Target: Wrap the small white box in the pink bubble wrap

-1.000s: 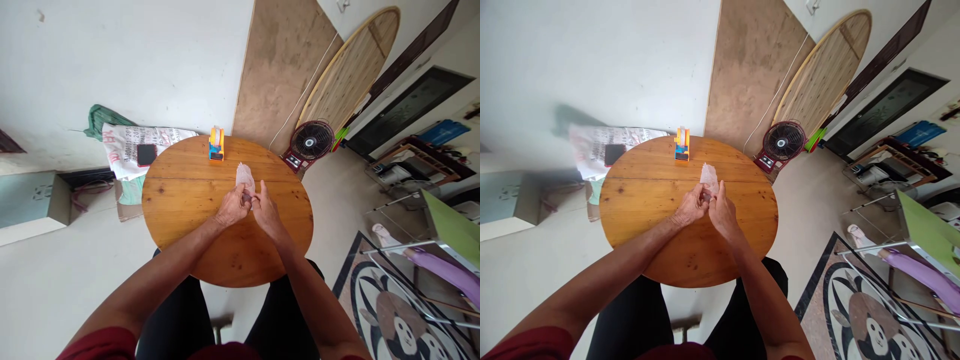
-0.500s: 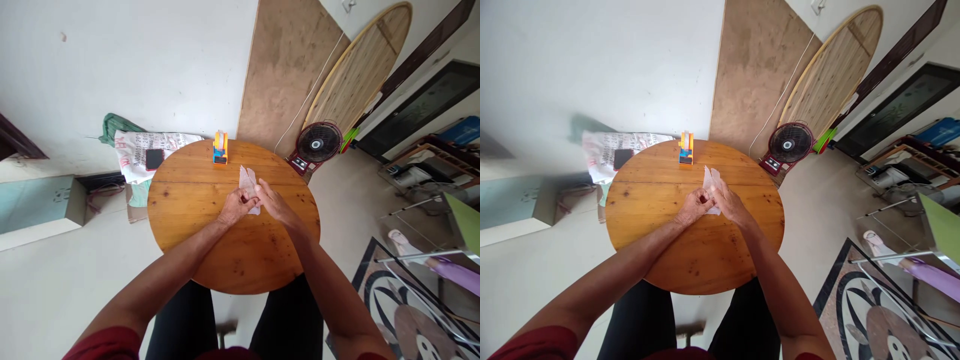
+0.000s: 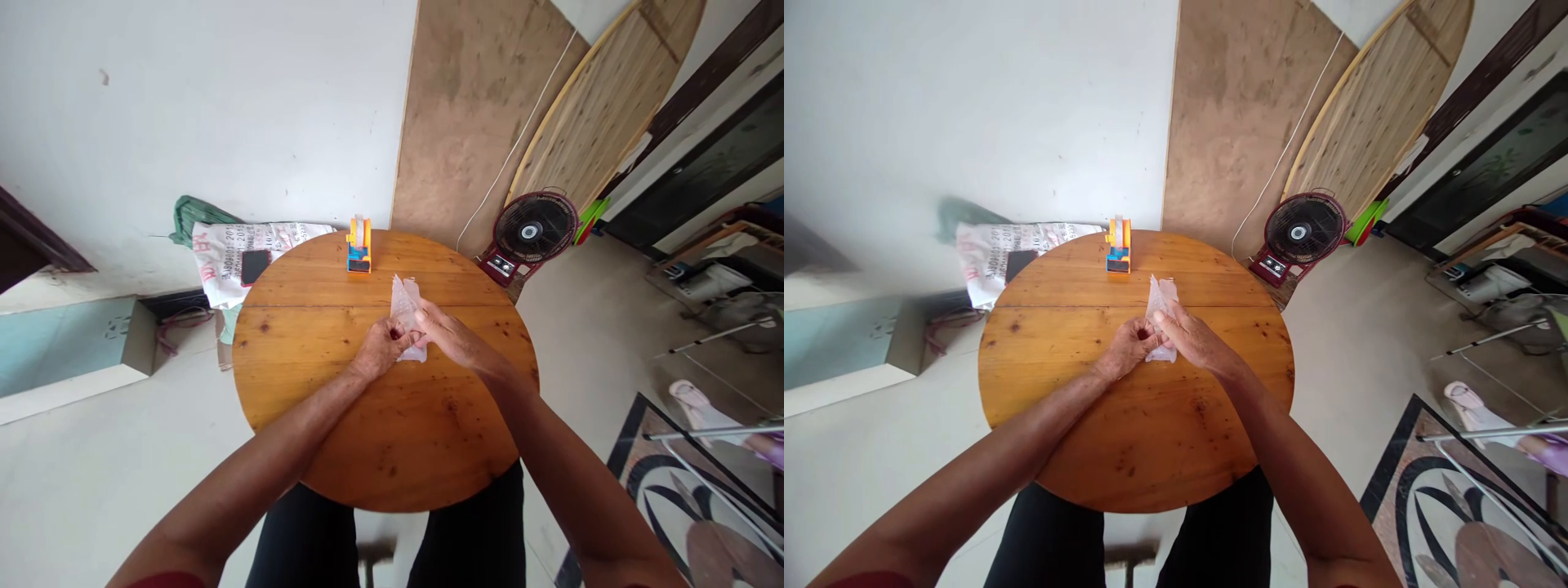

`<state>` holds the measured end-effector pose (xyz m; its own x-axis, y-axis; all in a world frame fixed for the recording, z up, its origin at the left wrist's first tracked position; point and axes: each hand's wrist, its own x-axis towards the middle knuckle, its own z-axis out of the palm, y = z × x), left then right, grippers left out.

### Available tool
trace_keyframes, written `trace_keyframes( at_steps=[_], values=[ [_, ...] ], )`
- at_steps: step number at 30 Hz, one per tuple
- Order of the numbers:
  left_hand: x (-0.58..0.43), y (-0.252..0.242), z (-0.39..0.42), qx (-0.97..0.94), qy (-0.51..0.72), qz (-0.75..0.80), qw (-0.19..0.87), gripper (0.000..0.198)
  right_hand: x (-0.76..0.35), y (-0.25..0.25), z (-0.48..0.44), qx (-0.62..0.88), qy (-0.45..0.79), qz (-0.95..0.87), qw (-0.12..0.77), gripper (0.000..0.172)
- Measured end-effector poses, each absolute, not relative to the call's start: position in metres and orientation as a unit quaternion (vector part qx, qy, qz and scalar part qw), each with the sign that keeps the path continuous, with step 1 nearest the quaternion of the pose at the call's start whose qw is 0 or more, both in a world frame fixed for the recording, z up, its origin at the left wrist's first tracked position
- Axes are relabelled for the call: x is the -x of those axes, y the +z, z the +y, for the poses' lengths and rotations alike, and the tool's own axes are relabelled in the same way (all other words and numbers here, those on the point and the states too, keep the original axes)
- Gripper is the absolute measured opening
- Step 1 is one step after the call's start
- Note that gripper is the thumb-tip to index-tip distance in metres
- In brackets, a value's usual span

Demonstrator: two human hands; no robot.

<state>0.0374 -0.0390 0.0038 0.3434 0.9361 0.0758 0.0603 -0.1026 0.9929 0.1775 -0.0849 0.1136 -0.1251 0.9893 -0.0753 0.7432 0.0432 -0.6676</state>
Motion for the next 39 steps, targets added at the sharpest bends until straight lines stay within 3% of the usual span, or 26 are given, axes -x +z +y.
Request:
trace_keyframes(
  at_steps=[10, 13, 17, 21, 25, 30, 35, 39],
  values=[
    [-0.038, 0.017, -0.046, -0.657, 0.344, 0.496, 0.451, 0.025, -0.212, 0.092, -0.065, 0.587, 0.402, -0.632, 0.306, 0.043],
    [-0.034, 0.036, -0.042, -0.746, 0.261, 0.516, 0.331, 0.023, -0.218, 0.083, -0.047, 0.616, 0.328, -0.633, 0.334, 0.027],
    [-0.031, 0.055, -0.032, -0.826, 0.207, 0.472, 0.229, 0.023, -0.212, 0.081, -0.026, 0.681, 0.178, -0.66, 0.263, 0.018],
    [-0.03, 0.049, -0.025, -0.827, 0.221, 0.448, 0.257, 0.023, -0.201, 0.078, -0.018, 0.698, 0.141, -0.678, 0.185, 0.019],
    [-0.028, 0.031, -0.022, -0.813, 0.272, 0.41, 0.313, 0.029, -0.198, 0.069, -0.017, 0.691, 0.101, -0.694, 0.173, 0.015],
    [-0.028, 0.027, -0.023, -0.802, 0.302, 0.39, 0.336, 0.031, -0.206, 0.062, -0.022, 0.692, 0.089, -0.684, 0.215, 0.017],
    [-0.029, 0.03, -0.021, -0.8, 0.286, 0.371, 0.375, 0.032, -0.216, 0.062, -0.025, 0.675, 0.153, -0.647, 0.322, 0.017],
    [-0.03, 0.027, -0.018, -0.792, 0.289, 0.347, 0.411, 0.033, -0.216, 0.062, -0.024, 0.654, 0.186, -0.655, 0.329, 0.024]
  ],
)
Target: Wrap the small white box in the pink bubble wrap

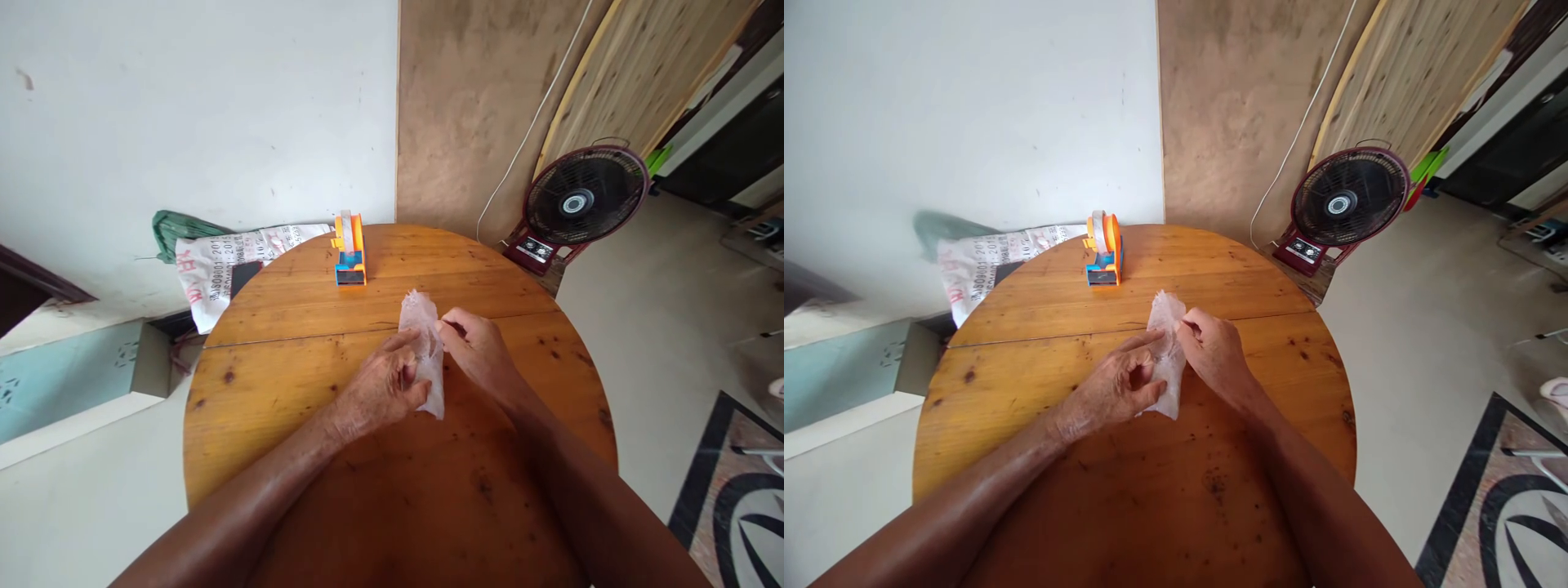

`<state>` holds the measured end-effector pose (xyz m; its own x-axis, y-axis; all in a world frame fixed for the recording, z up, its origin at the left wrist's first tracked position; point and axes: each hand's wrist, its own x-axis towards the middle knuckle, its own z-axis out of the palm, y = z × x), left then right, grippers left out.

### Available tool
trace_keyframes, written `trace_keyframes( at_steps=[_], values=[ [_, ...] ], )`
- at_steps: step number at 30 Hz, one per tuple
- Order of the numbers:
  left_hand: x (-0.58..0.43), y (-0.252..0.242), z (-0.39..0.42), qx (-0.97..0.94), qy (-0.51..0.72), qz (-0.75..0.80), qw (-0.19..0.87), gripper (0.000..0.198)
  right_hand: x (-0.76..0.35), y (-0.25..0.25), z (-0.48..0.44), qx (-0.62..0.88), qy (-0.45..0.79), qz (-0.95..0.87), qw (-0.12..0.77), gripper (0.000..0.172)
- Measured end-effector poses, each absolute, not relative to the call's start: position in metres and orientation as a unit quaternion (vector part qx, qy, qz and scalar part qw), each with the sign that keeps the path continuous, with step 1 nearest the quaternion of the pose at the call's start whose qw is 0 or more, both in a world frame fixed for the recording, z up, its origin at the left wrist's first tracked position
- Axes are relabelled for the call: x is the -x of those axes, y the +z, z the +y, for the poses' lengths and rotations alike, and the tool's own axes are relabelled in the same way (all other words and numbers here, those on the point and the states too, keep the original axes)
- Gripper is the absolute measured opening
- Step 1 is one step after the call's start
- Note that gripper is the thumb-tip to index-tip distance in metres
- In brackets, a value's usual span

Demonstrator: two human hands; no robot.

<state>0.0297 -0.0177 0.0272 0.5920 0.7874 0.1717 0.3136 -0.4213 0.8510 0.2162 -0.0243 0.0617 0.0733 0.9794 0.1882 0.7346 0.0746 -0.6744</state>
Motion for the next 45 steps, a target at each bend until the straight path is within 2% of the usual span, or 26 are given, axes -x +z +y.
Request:
trace_keyframes(
  at_steps=[3, 8, 13, 25, 34, 45],
  values=[
    [-0.03, 0.026, -0.016, -0.787, 0.296, 0.341, 0.421, 0.033, -0.216, 0.062, -0.024, 0.634, 0.226, -0.665, 0.324, 0.029],
    [-0.031, 0.026, -0.016, -0.783, 0.303, 0.338, 0.425, 0.032, -0.222, 0.068, -0.023, 0.609, 0.269, -0.669, 0.332, 0.013],
    [-0.03, 0.027, -0.014, -0.797, 0.305, 0.319, 0.412, 0.033, -0.224, 0.066, -0.022, 0.603, 0.289, -0.684, 0.294, 0.016],
    [-0.029, 0.025, -0.014, -0.815, 0.296, 0.322, 0.38, 0.03, -0.221, 0.051, -0.018, 0.595, 0.249, -0.72, 0.255, 0.016],
    [-0.026, 0.027, -0.018, -0.854, 0.333, 0.3, 0.266, 0.019, -0.219, 0.043, -0.013, 0.614, 0.194, -0.738, 0.202, 0.011],
    [-0.025, 0.024, -0.016, -0.884, 0.328, 0.263, 0.207, 0.018, -0.22, 0.027, -0.005, 0.612, 0.144, -0.748, 0.212, 0.013]
  ],
)
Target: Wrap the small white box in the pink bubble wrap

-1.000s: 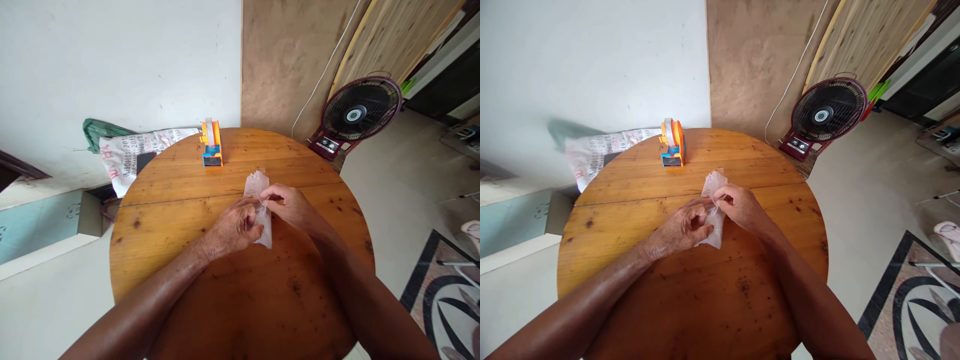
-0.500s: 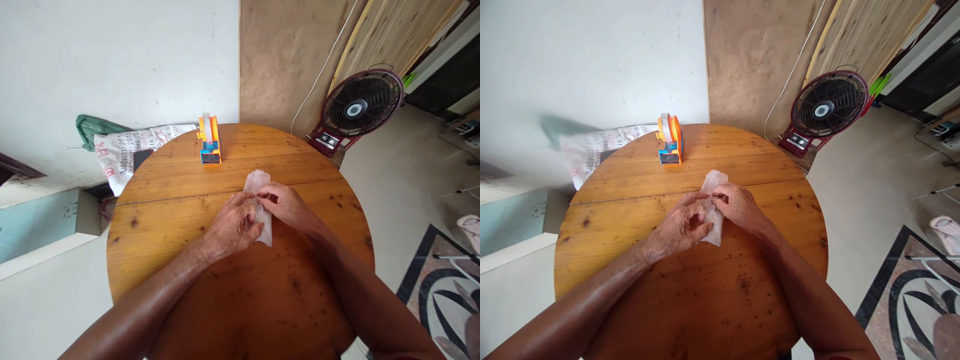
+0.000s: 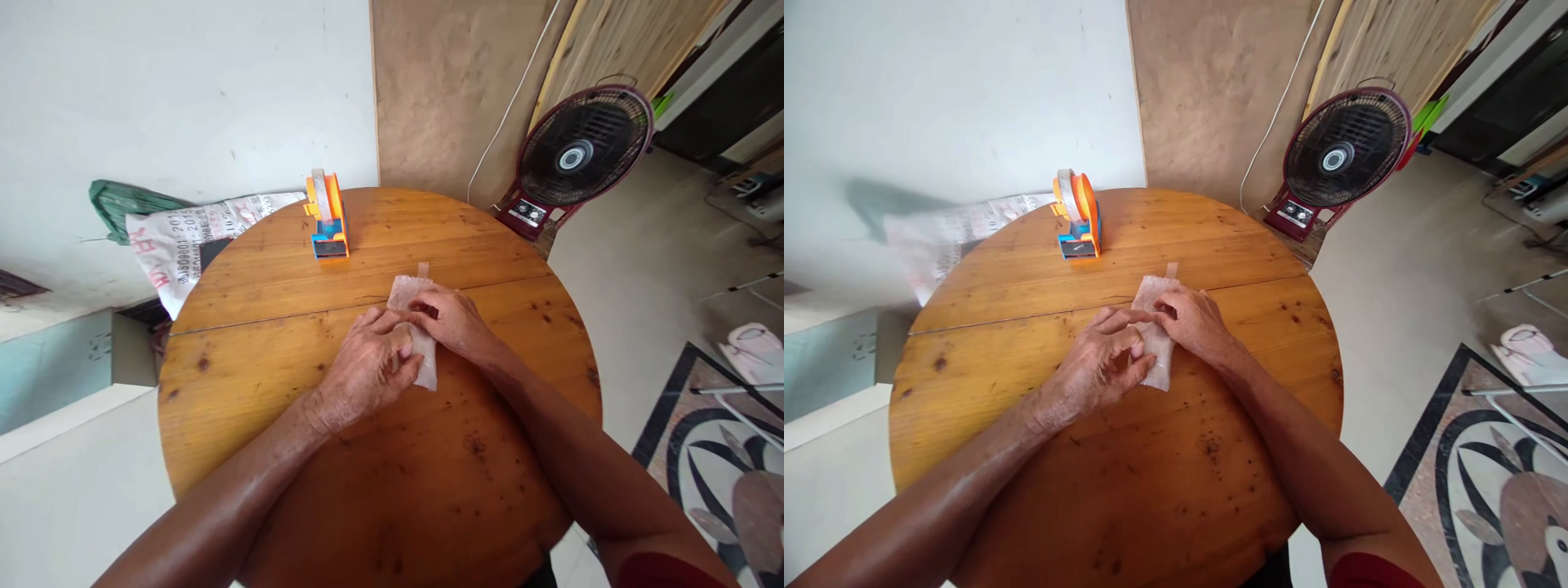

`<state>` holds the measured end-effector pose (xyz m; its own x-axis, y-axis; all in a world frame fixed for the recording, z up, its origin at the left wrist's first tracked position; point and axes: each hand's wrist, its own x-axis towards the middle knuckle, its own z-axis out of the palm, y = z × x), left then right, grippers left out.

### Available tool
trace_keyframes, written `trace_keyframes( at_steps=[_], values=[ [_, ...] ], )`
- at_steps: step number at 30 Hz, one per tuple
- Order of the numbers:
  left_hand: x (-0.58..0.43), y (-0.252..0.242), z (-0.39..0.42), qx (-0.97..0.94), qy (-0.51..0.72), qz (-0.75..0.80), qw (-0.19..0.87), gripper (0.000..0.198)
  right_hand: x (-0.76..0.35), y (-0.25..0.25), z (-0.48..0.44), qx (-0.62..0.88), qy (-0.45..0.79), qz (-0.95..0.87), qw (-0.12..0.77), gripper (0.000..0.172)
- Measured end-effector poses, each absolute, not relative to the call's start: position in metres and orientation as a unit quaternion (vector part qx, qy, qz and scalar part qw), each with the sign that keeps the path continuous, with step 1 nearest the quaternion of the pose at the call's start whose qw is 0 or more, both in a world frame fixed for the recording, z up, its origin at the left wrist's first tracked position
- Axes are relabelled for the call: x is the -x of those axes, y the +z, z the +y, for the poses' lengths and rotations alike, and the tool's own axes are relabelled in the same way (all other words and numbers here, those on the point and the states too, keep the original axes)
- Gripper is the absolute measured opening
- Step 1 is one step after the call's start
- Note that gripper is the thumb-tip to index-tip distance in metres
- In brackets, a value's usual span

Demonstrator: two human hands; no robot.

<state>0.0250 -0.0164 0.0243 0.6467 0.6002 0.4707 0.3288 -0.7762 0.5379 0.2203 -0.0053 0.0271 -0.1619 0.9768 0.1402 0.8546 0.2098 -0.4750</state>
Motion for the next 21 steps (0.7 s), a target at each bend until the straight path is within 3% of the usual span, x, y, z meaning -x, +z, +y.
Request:
trace_keyframes(
  at_steps=[6, 14, 18, 21],
  values=[
    [-0.025, 0.028, -0.018, -0.893, 0.327, 0.239, 0.198, 0.021, -0.222, 0.02, -0.002, 0.592, 0.114, -0.768, 0.217, 0.01],
    [-0.027, 0.027, -0.02, -0.885, 0.341, 0.237, 0.211, 0.019, -0.241, 0.033, 0.003, 0.566, 0.158, -0.701, 0.405, 0.015],
    [-0.027, 0.029, -0.021, -0.884, 0.339, 0.239, 0.214, 0.021, -0.235, 0.033, -0.002, 0.521, 0.163, -0.748, 0.378, 0.021],
    [-0.027, 0.03, -0.022, -0.882, 0.339, 0.244, 0.218, 0.021, -0.232, 0.029, -0.002, 0.476, 0.161, -0.804, 0.319, 0.038]
  ],
)
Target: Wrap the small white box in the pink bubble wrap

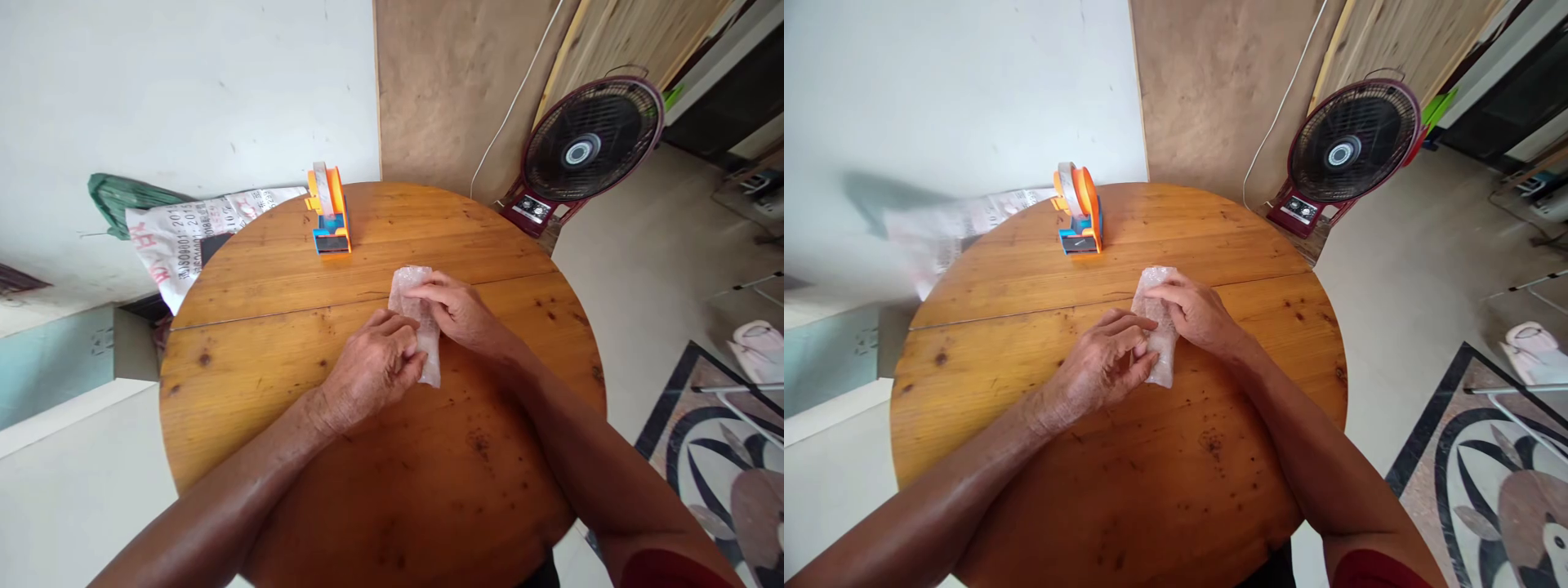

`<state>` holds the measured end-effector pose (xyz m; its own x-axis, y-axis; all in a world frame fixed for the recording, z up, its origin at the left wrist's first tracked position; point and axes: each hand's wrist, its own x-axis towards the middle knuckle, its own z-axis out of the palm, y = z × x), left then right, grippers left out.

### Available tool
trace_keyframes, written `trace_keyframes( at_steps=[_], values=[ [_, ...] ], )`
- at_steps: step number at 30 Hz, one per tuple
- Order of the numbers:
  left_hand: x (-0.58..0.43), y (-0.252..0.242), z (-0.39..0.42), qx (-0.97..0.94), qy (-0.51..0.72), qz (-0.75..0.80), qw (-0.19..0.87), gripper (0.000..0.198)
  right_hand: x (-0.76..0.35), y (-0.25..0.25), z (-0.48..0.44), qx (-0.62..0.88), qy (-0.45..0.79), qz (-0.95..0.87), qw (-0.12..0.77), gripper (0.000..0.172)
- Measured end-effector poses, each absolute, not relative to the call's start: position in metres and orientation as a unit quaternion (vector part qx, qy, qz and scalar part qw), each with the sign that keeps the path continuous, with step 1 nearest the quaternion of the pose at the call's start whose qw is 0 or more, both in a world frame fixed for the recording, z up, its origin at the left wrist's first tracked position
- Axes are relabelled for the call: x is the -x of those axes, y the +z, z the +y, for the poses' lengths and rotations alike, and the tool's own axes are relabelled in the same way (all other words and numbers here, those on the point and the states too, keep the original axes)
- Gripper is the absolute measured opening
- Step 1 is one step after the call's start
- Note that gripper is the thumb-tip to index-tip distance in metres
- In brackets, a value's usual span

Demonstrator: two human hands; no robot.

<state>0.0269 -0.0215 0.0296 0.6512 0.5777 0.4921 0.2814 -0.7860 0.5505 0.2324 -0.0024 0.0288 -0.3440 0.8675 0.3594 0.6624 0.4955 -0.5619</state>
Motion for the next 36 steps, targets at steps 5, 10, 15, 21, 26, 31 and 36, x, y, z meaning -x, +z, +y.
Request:
trace_keyframes(
  at_steps=[5, 10, 15, 21, 26, 31, 36],
  values=[
    [-0.027, 0.027, -0.023, -0.88, 0.337, 0.253, 0.221, 0.02, -0.231, 0.029, 0.001, 0.456, 0.154, -0.852, 0.204, 0.05],
    [-0.027, 0.022, -0.026, -0.859, 0.353, 0.279, 0.243, 0.015, -0.226, 0.028, 0.003, 0.474, 0.145, -0.854, 0.159, 0.037],
    [-0.028, 0.02, -0.029, -0.838, 0.365, 0.32, 0.248, 0.014, -0.232, 0.032, 0.001, 0.497, 0.142, -0.828, 0.217, 0.043],
    [-0.029, 0.022, -0.031, -0.844, 0.342, 0.326, 0.253, 0.016, -0.24, 0.042, -0.003, 0.472, 0.149, -0.84, 0.222, 0.031],
    [-0.028, 0.025, -0.029, -0.856, 0.334, 0.314, 0.24, 0.019, -0.234, 0.041, -0.005, 0.473, 0.131, -0.85, 0.192, 0.029],
    [-0.028, 0.026, -0.027, -0.874, 0.327, 0.294, 0.208, 0.02, -0.234, 0.039, -0.005, 0.486, 0.111, -0.844, 0.195, 0.033],
    [-0.028, 0.026, -0.027, -0.87, 0.337, 0.298, 0.204, 0.018, -0.233, 0.033, -0.003, 0.497, 0.109, -0.84, 0.188, 0.026]
  ],
)
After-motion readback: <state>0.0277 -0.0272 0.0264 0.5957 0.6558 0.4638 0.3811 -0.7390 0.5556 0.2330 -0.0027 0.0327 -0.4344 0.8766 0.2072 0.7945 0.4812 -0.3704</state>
